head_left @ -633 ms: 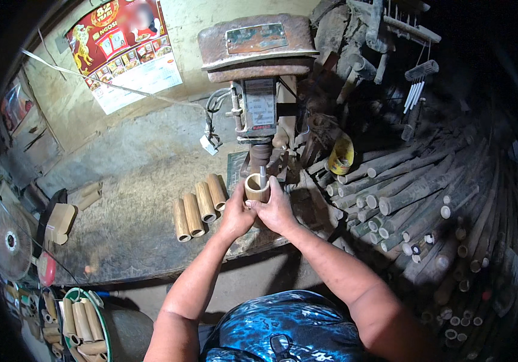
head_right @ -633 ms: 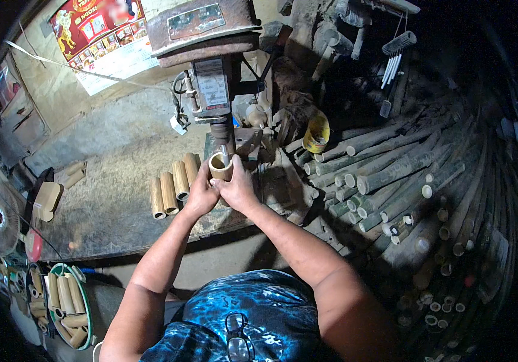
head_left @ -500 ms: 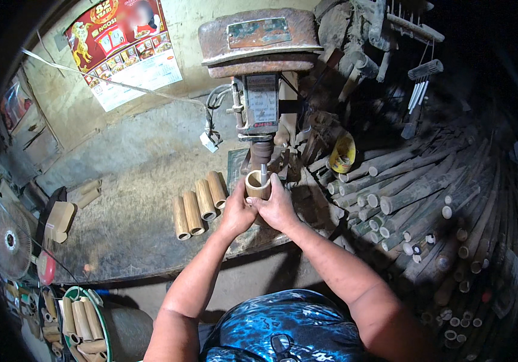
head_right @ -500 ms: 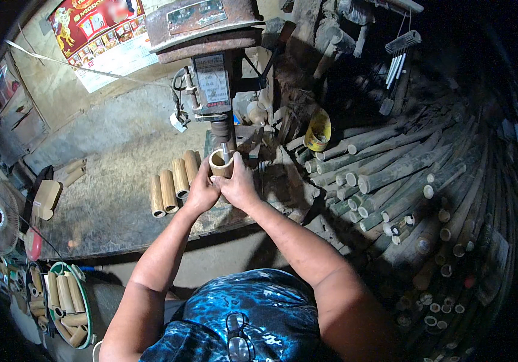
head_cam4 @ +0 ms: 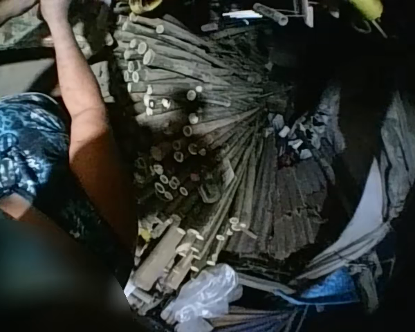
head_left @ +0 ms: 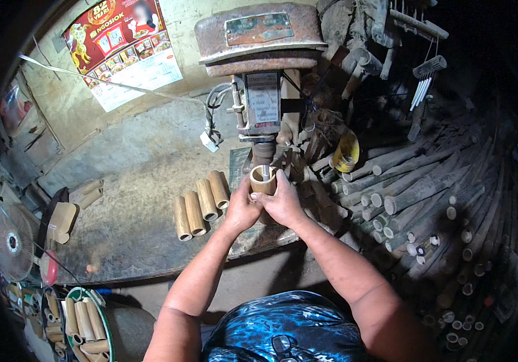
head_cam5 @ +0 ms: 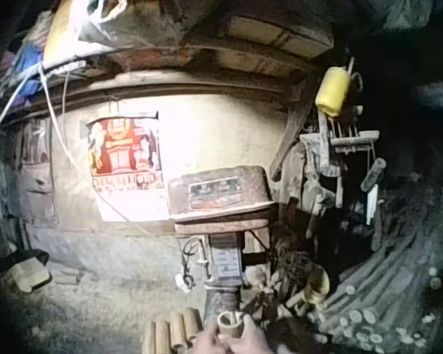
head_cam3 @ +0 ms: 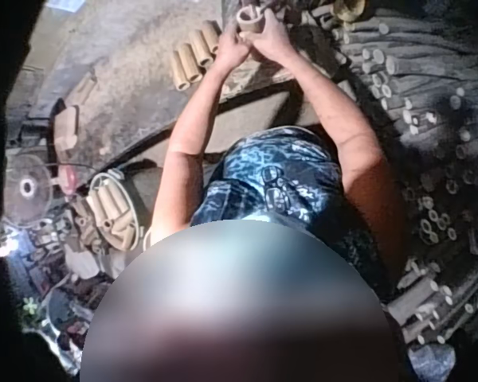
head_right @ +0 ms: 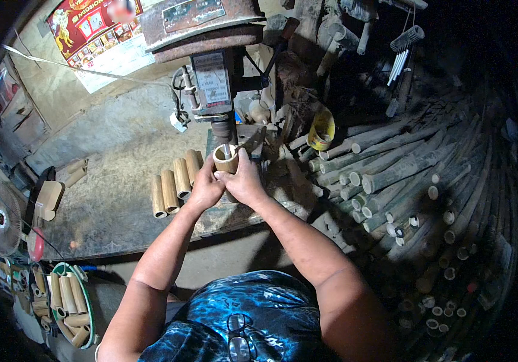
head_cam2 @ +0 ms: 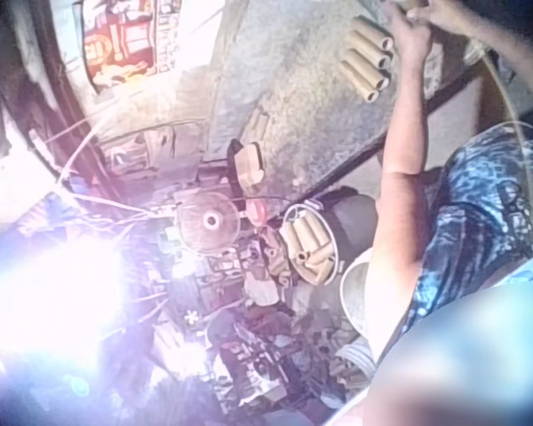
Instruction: The person repeatedly positions short cylindrical wooden pieces under a drill press and lowers the spindle to bore or enlarge the central hole. After each cycle, the person removes the piece and places it into a bucket, then picks up the next piece from the table and repeats the process.
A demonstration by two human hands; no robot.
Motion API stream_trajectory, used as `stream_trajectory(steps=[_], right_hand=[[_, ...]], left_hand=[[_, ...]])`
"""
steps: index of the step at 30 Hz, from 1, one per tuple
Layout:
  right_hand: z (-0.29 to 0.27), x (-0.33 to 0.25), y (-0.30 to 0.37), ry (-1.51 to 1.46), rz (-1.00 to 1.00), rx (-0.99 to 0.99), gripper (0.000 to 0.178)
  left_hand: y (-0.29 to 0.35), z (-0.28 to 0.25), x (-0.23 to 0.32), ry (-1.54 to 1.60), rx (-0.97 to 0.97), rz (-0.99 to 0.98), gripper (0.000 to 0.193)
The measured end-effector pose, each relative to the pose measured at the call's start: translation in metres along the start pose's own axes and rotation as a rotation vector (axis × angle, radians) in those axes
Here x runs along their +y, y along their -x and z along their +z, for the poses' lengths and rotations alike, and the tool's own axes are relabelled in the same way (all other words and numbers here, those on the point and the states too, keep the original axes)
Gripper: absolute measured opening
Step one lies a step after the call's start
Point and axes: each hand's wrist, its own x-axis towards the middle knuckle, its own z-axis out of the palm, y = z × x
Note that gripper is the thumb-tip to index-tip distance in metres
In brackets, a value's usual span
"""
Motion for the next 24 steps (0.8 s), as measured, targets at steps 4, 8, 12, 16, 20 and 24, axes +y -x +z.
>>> stream_trajectory(steps=[4,8,12,16,20,24], right_hand=[[-0.004,0.001,-0.001,-0.006,0.002,0.005,0.051],[-0.008,0.004,-0.002,0.019,0.045,-0.018,0.056],[-0.011,0.004,-0.001,0.027,0.056,-0.012,0.057],[-0.014,0.001,-0.001,0.024,0.032,0.018,0.056],[-0.019,-0.002,-0.002,0.017,0.026,0.019,0.054],[-0.022,-0.003,0.001,0.006,0.029,0.016,0.055]], left_hand=[[-0.002,0.000,0.004,0.008,-0.026,-0.075,0.063],[-0.005,0.003,0.007,-0.058,-0.017,-0.052,0.062],[-0.004,0.004,0.014,-0.073,-0.019,-0.070,0.061],[-0.004,0.007,0.028,-0.105,0.000,-0.055,0.059],[-0.005,0.010,0.037,-0.126,0.017,-0.019,0.060],[-0.003,0.013,0.037,-0.209,0.025,-0.007,0.061]])
